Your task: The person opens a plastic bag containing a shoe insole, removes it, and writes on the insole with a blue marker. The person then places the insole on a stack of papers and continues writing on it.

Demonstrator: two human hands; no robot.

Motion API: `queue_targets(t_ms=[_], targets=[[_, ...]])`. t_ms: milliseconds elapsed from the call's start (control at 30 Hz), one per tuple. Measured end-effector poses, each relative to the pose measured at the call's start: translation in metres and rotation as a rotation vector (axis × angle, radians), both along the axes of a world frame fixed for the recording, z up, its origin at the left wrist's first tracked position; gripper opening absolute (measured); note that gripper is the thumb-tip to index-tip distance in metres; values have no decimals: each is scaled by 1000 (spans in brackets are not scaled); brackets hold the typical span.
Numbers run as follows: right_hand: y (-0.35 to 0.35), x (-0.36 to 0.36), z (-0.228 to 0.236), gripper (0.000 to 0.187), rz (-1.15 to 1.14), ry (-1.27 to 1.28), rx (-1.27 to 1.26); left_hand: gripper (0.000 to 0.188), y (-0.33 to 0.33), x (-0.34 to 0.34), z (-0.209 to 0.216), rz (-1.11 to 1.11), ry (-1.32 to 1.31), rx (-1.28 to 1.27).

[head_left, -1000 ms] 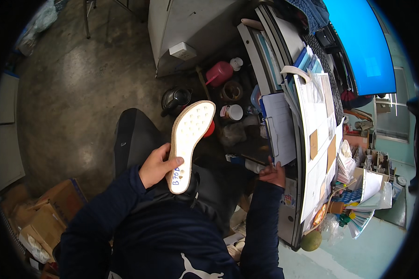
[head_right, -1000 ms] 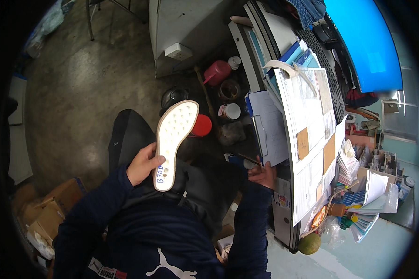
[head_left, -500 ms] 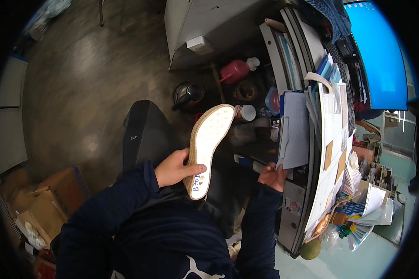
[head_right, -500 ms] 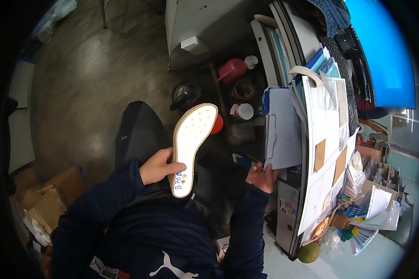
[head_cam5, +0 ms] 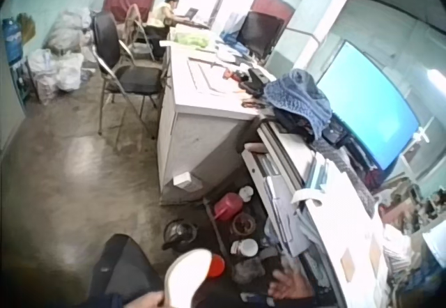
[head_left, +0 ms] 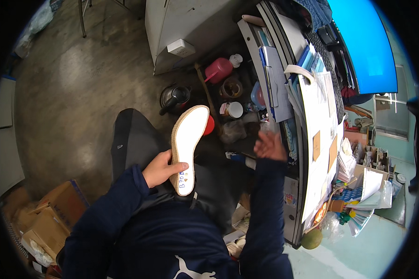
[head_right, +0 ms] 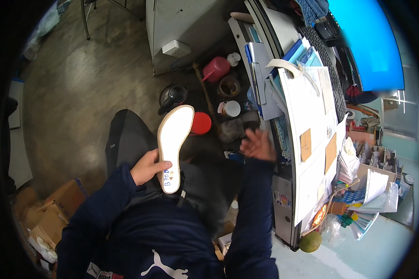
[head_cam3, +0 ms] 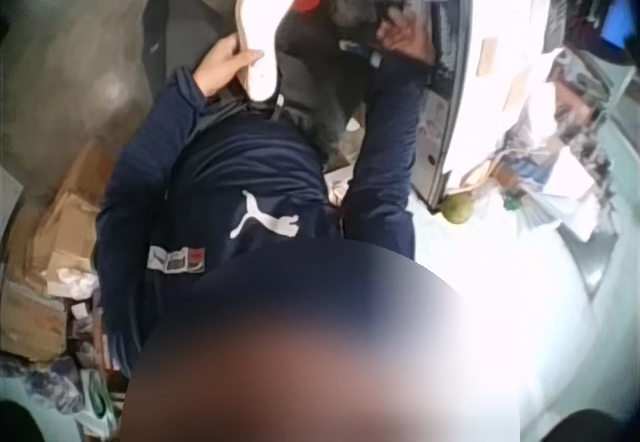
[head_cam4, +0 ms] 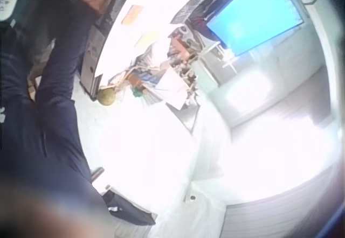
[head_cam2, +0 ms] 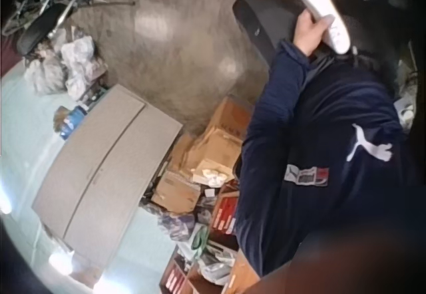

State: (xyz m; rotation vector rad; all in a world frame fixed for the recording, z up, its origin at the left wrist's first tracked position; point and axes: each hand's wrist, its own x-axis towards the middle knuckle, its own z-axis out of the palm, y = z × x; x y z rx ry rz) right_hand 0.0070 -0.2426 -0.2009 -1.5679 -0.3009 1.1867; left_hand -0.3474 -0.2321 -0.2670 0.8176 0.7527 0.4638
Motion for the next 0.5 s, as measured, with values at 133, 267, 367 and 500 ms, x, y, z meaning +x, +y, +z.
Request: queue_targets(t_ms=[133,267,367,500], targets=[[-54,16,-11,47,-407,4,-54,49,8,8,7,-14,-49,-84],[-56,30,-8,44,-470,66,77,53,44,72,30,104,-296,72],[-34,24,0,37,-517,3,79,42,74,145,48,240,-495,-24],[-34,9,14,36,-606,-364,-26,33,92,203,67,403,-666,-251]])
